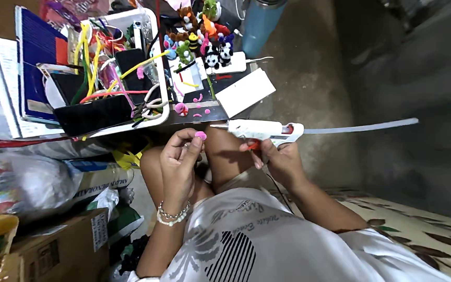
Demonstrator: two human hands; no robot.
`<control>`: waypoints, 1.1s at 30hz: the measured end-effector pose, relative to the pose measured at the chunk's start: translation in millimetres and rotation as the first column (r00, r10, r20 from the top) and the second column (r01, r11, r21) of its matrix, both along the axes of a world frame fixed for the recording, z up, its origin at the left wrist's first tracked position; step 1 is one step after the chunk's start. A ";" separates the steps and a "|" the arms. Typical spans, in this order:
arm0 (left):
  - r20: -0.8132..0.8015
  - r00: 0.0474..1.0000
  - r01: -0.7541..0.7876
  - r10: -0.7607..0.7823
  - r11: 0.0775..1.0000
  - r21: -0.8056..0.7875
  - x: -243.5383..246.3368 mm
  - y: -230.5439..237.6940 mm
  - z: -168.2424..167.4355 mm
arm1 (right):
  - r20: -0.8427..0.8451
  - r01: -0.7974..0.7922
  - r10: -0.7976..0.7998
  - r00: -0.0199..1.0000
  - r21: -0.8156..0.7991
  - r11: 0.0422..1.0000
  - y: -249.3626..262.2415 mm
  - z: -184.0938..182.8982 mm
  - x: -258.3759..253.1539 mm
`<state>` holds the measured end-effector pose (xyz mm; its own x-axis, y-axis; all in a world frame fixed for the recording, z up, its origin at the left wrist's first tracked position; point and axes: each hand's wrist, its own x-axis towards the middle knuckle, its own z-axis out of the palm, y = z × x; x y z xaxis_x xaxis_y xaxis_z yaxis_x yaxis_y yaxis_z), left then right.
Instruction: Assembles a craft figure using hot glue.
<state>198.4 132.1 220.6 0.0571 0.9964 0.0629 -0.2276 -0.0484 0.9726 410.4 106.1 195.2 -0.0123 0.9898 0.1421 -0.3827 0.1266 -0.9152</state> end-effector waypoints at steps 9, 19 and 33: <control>-0.085 0.996 -0.003 0.016 0.990 0.142 -3.5 -3.1 9.1 | 0.045 -0.007 0.004 0.999 0.069 0.998 -3.6 2.2 0.1; -0.069 0.998 0.020 -0.009 0.987 0.157 -4.9 -4.7 9.5 | 0.056 -0.011 0.007 0.998 0.073 0.997 -5.9 3.3 -1.3; -0.088 0.996 0.022 -0.006 0.984 0.175 -4.1 -6.2 11.6 | 0.067 0.011 -0.015 0.998 0.066 0.998 -7.7 5.0 -1.6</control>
